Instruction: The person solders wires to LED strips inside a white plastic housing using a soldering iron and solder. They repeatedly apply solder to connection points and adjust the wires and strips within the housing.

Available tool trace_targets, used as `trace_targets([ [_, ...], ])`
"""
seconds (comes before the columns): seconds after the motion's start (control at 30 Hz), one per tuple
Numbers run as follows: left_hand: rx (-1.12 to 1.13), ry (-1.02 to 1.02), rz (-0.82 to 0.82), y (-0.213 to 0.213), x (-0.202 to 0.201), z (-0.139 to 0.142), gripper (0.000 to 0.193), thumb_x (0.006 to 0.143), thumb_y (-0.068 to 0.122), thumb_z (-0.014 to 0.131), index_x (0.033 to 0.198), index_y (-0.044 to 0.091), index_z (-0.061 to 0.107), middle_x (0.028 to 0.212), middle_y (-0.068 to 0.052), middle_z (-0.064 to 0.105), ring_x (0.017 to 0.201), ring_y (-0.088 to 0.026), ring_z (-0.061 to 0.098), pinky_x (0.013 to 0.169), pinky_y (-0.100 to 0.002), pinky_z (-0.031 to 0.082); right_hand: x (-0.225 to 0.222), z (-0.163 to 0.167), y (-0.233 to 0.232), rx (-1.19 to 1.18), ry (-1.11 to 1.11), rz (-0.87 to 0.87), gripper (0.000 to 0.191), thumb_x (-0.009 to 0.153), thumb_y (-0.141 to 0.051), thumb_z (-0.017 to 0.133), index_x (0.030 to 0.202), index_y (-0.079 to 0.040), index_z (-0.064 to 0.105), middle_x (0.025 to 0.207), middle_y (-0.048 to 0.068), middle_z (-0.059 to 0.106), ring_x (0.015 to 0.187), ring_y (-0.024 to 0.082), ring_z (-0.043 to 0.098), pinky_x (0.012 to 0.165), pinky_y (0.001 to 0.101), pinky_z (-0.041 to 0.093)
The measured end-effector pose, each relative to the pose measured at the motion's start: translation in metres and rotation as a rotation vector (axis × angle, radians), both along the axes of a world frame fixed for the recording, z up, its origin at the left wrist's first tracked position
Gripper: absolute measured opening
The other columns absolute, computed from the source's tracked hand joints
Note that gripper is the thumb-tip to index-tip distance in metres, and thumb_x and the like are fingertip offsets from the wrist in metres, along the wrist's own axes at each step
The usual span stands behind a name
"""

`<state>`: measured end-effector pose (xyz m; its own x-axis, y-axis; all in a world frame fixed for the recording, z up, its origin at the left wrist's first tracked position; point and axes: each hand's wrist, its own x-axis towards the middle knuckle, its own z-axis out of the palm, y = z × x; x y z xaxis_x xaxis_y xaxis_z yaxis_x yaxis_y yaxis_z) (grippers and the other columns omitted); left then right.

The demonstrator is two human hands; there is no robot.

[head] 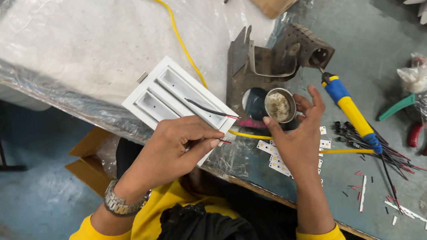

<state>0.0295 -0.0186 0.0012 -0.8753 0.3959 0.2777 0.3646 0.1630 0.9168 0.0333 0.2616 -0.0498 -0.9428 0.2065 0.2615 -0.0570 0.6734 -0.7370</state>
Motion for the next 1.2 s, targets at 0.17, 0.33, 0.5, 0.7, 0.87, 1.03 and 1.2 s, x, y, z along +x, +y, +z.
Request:
trace_targets([
  [0.17,0.031,-0.068,0.069,0.004,0.001,-0.002,0.015,0.087,0.013,0.075,0.094,0.0,0.075,0.074,-0.005,0.072,0.052,-0.01,0.057,0.05,-0.026,0.045,-0.002,0.0,-0.003,-0.079,0.074,0.042,0.098,0.084,-0.013,0.087,0.157,-0.008,0.023,0.143,0.02,0.06,0.125,0.028,0.066,0.109,0.0413,0.053],
  [0.33,0.021,-0.148,0.078,0.003,0.001,-0.002,0.013,0.083,0.012,0.074,0.087,0.0,0.075,0.066,-0.005,0.069,0.049,-0.009,0.052,0.048,-0.026,0.042,0.03,0.012,-0.026,-0.274,0.133,0.151,0.101,0.084,-0.001,0.083,0.159,-0.007,0.014,0.154,0.022,0.046,0.13,0.027,0.063,0.107,0.0377,0.057],
  [0.5,0.03,-0.121,0.09,0.006,0.0,-0.005,0.012,0.081,0.012,0.072,0.081,0.0,0.071,0.068,-0.005,0.069,0.051,-0.011,0.056,0.049,-0.027,0.045,0.07,0.019,-0.052,-0.212,0.054,0.255,0.106,0.081,0.008,0.078,0.159,-0.009,0.008,0.156,0.024,0.043,0.129,0.026,0.061,0.098,0.0337,0.058],
  [0.7,0.0,-0.04,0.089,0.009,-0.001,-0.008,0.013,0.08,0.012,0.072,0.077,0.001,0.067,0.071,-0.007,0.07,0.06,-0.015,0.069,0.057,-0.028,0.054,0.079,0.023,-0.065,-0.17,0.161,0.365,0.11,0.083,0.011,0.076,0.161,-0.026,0.007,0.159,0.025,0.039,0.127,0.025,0.062,0.092,0.0319,0.061],
  [0.87,-0.036,-0.057,0.103,0.011,-0.002,-0.006,0.012,0.078,0.012,0.072,0.075,0.002,0.066,0.069,-0.006,0.07,0.056,-0.017,0.068,0.054,-0.029,0.053,0.08,0.025,-0.071,-0.18,0.158,0.371,0.111,0.083,0.012,0.074,0.161,-0.03,0.007,0.159,0.025,0.038,0.123,0.023,0.064,0.09,0.0307,0.062],
  [1.03,-0.087,-0.052,0.111,0.014,-0.003,-0.005,0.016,0.076,0.013,0.074,0.072,0.001,0.063,0.065,-0.008,0.066,0.051,-0.019,0.064,0.051,-0.031,0.05,0.081,0.028,-0.075,-0.206,0.17,0.382,0.111,0.084,0.013,0.073,0.161,-0.031,0.007,0.159,0.025,0.038,0.119,0.021,0.065,0.085,0.0276,0.062],
  [1.2,-0.069,-0.032,0.125,0.015,-0.002,-0.006,0.015,0.077,0.012,0.072,0.073,0.001,0.063,0.067,-0.008,0.067,0.052,-0.02,0.065,0.051,-0.032,0.05,0.08,0.03,-0.079,-0.236,0.159,0.396,0.111,0.084,0.014,0.073,0.161,-0.03,0.007,0.16,0.027,0.036,0.112,0.017,0.065,0.079,0.0258,0.057],
])
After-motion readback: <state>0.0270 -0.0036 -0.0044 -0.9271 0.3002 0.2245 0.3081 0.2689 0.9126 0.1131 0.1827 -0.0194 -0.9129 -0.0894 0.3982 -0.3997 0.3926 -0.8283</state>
